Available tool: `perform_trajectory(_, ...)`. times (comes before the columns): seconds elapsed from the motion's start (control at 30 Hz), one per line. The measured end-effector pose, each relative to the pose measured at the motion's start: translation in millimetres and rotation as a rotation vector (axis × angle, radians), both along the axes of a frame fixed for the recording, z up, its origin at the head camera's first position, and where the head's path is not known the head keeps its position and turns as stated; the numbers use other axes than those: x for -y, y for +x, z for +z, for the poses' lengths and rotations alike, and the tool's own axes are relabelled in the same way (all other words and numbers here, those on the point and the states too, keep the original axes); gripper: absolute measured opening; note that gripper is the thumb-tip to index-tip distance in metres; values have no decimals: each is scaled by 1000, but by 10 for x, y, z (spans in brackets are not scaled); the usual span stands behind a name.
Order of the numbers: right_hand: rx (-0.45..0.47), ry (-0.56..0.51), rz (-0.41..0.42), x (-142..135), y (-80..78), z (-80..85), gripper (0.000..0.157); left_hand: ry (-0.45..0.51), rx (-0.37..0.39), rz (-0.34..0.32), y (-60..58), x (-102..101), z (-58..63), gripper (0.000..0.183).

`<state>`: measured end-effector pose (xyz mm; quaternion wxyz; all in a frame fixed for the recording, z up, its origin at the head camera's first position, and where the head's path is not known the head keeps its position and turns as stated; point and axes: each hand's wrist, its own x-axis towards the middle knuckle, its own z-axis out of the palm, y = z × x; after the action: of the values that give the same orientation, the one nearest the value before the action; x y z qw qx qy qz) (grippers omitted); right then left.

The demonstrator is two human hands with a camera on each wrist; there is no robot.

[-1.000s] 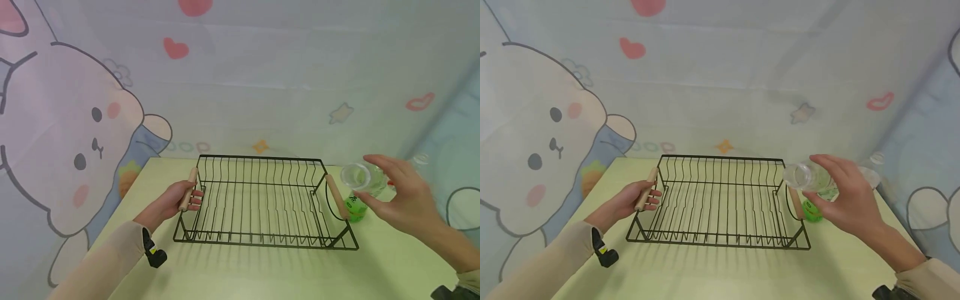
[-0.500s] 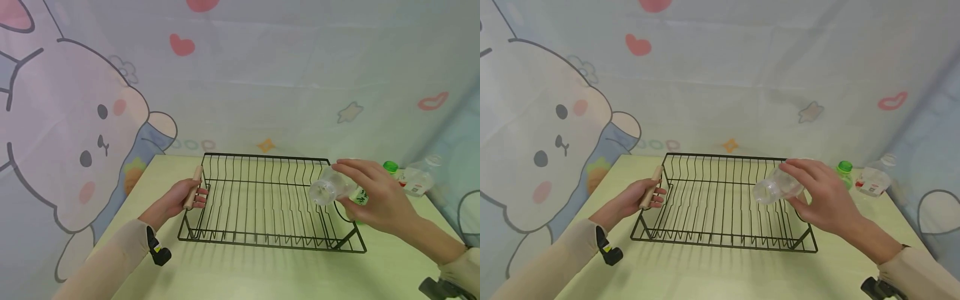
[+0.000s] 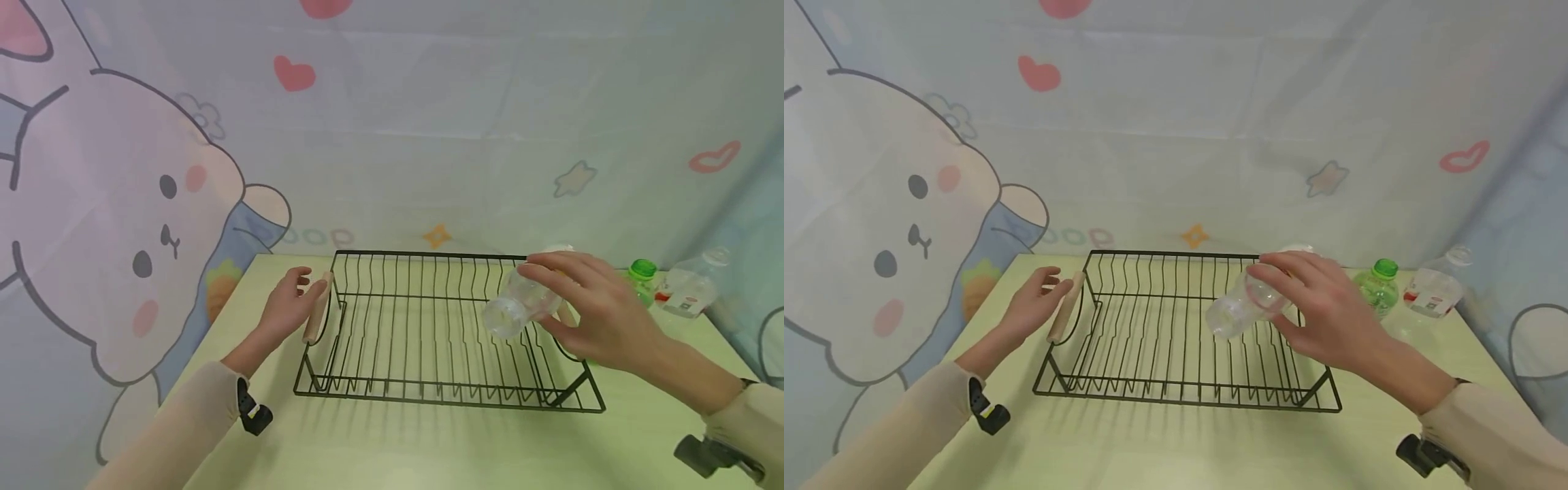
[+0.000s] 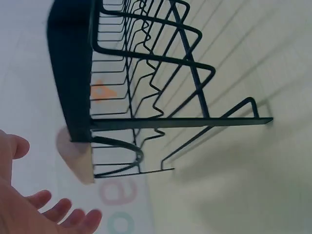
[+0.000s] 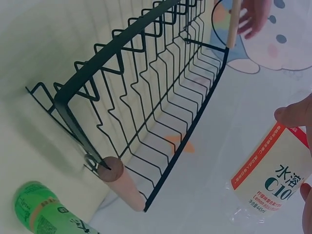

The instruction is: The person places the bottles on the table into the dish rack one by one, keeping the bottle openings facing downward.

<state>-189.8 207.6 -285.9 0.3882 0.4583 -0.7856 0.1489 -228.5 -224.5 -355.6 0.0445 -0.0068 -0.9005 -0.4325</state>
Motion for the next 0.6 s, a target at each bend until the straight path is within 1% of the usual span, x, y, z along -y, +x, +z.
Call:
perform_trajectory(0.1, 4, 32, -2, 29, -5, 12, 47, -125, -208, -11, 84, -106, 85, 63)
perform_trajectory(0.17, 8, 50, -2, 48, -6, 20, 48, -196, -345, -37, 144, -206, 145, 64)
perform_trajectory(0.27, 13, 59, 8, 76, -8, 30, 53, -270, -536, -109, 257, -394, 242, 68)
perform_trajectory(0.33, 10, 65, 11, 96, -10, 34, 54, -308, -655, -178, 333, -526, 304, 72)
perform_trajectory(0.43, 8, 69, 19, 126, -7, 34, 51, -359, -803, -276, 456, -724, 394, 77)
perform_trajectory(0.5, 4, 71, 25, 148, -6, 33, 48, -376, -889, -337, 536, -851, 453, 80)
perform_trajectory(0.6, 16, 67, 32, 174, 3, 26, 44, -386, -987, -405, 647, -1036, 519, 81)
